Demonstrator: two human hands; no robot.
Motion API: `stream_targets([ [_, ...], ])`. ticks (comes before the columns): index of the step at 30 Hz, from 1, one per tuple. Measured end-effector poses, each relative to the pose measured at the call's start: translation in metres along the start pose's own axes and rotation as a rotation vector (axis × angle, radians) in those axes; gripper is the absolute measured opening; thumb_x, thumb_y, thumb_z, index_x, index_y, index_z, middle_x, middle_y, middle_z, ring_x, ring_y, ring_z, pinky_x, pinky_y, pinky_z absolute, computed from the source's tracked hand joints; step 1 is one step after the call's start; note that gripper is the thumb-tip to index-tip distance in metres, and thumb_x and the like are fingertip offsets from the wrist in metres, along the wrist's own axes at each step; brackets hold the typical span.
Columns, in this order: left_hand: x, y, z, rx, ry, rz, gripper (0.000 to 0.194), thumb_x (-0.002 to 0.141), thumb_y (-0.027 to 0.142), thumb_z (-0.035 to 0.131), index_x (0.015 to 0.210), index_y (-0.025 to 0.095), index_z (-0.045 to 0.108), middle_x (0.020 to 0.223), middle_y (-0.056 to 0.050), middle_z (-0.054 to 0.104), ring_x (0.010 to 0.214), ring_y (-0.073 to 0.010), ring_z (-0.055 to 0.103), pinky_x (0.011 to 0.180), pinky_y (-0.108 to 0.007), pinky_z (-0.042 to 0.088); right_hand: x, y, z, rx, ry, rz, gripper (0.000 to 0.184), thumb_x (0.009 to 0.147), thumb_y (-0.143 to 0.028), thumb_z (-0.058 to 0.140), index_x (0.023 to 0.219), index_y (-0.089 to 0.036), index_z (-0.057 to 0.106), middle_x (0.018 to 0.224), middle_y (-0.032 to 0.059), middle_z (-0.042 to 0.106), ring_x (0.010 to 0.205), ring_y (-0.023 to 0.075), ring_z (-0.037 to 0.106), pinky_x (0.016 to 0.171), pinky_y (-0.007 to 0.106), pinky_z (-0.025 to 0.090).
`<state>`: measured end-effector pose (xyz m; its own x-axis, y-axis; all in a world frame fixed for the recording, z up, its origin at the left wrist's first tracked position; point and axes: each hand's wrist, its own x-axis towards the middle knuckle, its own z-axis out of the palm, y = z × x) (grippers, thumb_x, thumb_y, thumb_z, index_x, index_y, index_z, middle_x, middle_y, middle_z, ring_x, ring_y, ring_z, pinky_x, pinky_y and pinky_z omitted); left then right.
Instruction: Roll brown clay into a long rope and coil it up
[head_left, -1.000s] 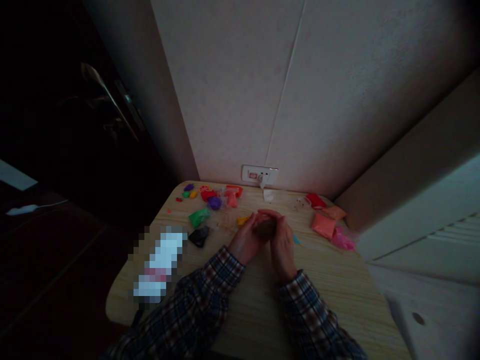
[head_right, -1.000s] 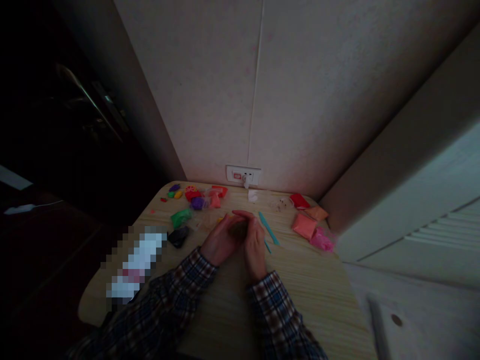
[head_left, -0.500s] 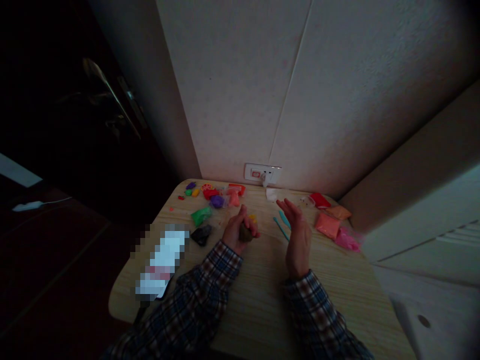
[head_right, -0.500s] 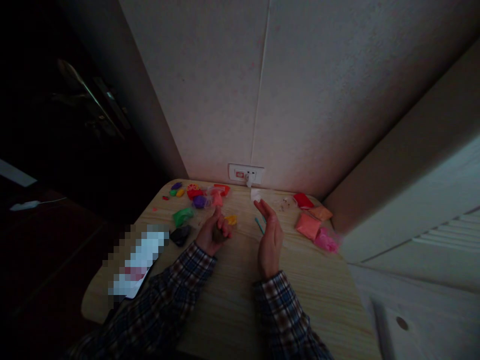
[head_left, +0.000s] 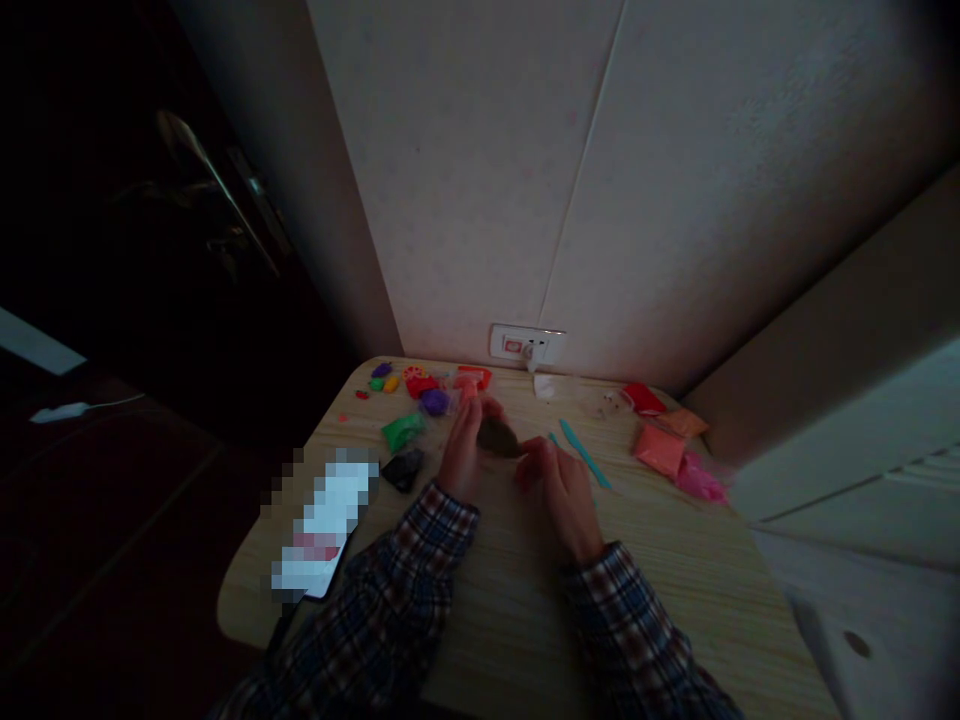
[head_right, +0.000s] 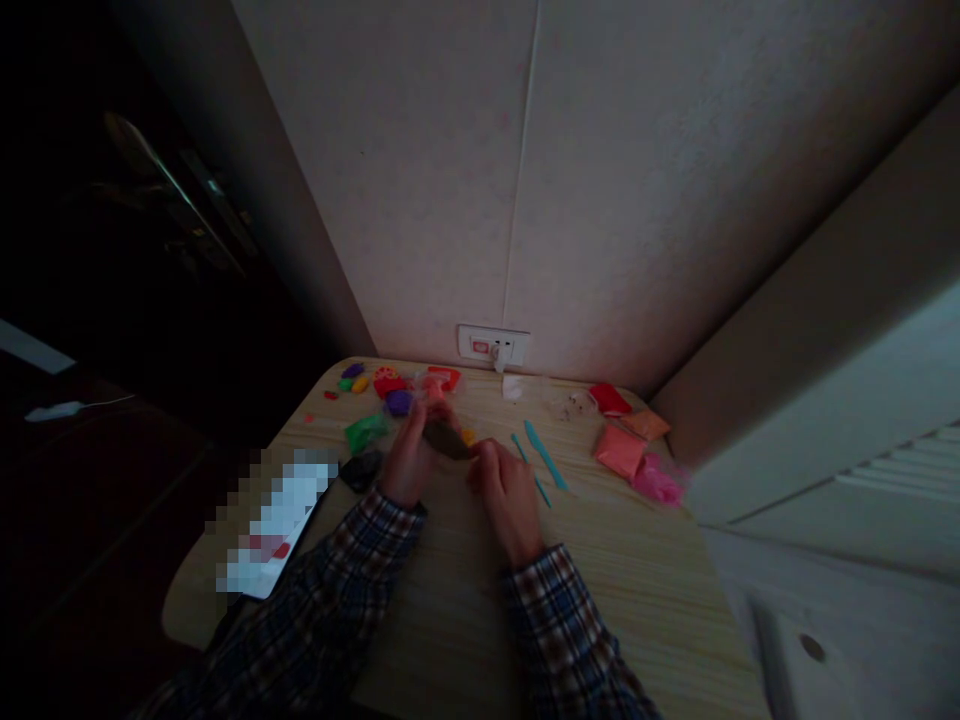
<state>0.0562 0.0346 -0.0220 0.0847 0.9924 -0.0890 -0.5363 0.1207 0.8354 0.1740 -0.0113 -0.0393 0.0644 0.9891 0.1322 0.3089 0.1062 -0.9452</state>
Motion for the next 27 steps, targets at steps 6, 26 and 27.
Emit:
stream_targets([
  [6, -0.003, 0.001, -0.001, -0.032, -0.339, -0.007, 0.037, 0.074, 0.034, 0.065, 0.105, 0.017, 0.056, 0.097, -0.006, 0.066, 0.097, -0.0195, 0.060, 0.083, -0.030, 0.044, 0.007, 0.002, 0.000, 0.140, -0.102, 0.058, 0.040, 0.085, -0.057, 0.040, 0.069, -0.023, 0.052, 0.050, -0.0020, 0.054, 0.048, 0.0162, 0.052, 0.052, 0.031, 0.042],
  [26, -0.023, -0.013, 0.011, 0.092, -0.429, 0.136, 0.039, 0.082, 0.036, 0.056, 0.119, 0.021, 0.056, 0.124, -0.008, 0.059, 0.121, -0.0238, 0.048, 0.106, -0.039, 0.030, 0.013, -0.003, -0.023, 0.228, 0.237, 0.021, 0.049, 0.089, -0.056, 0.029, 0.113, -0.022, 0.057, 0.122, 0.0080, 0.057, 0.114, 0.0204, 0.050, 0.093, 0.039, 0.041],
  [27, -0.030, -0.016, 0.017, 0.150, -0.459, 0.140, 0.047, 0.083, 0.038, 0.054, 0.127, 0.023, 0.049, 0.133, -0.008, 0.052, 0.128, -0.0234, 0.040, 0.110, -0.039, 0.025, 0.014, -0.006, -0.020, 0.273, 0.240, 0.009, 0.051, 0.090, -0.055, 0.028, 0.120, -0.023, 0.052, 0.131, 0.0072, 0.051, 0.122, 0.0197, 0.044, 0.099, 0.040, 0.037],
])
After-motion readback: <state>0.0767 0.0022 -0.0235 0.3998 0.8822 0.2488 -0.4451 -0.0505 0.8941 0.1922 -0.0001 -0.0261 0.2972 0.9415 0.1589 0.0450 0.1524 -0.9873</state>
